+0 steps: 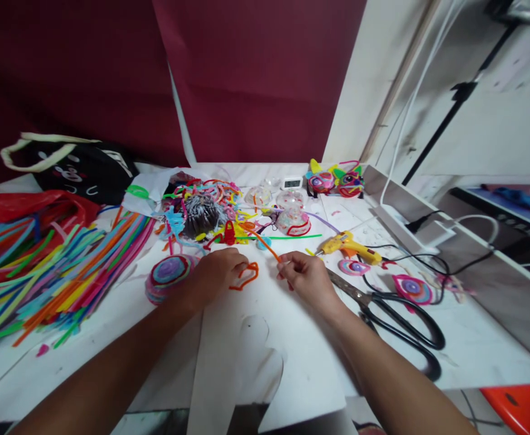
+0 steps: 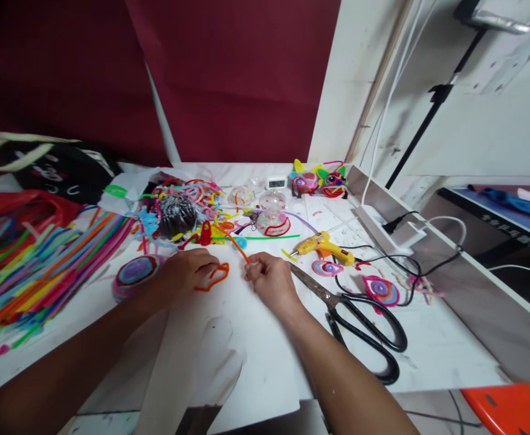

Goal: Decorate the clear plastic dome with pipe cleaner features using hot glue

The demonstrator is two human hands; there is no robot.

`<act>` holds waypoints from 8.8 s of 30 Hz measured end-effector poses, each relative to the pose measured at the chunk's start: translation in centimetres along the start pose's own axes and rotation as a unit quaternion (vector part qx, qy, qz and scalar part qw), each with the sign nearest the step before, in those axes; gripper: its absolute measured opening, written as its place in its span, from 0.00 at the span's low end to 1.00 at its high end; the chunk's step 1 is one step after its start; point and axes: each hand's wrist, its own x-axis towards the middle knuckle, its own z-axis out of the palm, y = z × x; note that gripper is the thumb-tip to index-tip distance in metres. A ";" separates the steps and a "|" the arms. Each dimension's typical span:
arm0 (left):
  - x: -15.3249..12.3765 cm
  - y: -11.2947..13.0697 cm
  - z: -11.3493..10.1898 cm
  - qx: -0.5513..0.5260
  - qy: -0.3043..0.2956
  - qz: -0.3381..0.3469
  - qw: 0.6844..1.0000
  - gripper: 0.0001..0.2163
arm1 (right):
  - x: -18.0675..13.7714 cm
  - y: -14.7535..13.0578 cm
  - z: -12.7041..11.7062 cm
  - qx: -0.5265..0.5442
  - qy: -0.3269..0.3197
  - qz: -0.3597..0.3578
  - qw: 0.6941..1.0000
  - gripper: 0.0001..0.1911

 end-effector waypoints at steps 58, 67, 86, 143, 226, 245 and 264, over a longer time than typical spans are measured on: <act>0.4 3.0 -4.4 -0.521 0.200 -0.208 0.804 0.05 | -1.2 -1.5 1.2 -0.127 0.087 -0.182 0.971 0.10; 0.6 0.9 -6.0 -0.449 0.345 -0.176 0.805 0.03 | 0.5 -2.6 3.9 -0.438 -0.108 -0.049 0.891 0.11; 0.2 -0.4 -7.3 -0.366 0.470 -0.148 0.789 0.02 | 4.8 -5.9 7.0 -0.109 -0.039 0.019 0.993 0.08; 0.3 1.7 -2.2 -0.379 0.158 -0.149 0.900 0.08 | 3.8 -2.2 4.2 0.131 0.099 -0.068 0.984 0.12; -1.5 4.1 -2.1 0.006 0.237 0.116 0.964 0.05 | -0.3 -4.7 2.3 -0.033 0.082 -0.239 0.967 0.02; -1.2 4.6 -2.2 -0.068 0.177 0.028 0.981 0.06 | 0.5 -3.8 1.7 -0.321 0.066 -0.423 0.845 0.08; -0.8 3.4 -2.4 -0.105 0.199 -0.031 0.974 0.09 | 0.7 -4.5 0.6 0.085 0.103 -0.236 0.962 0.05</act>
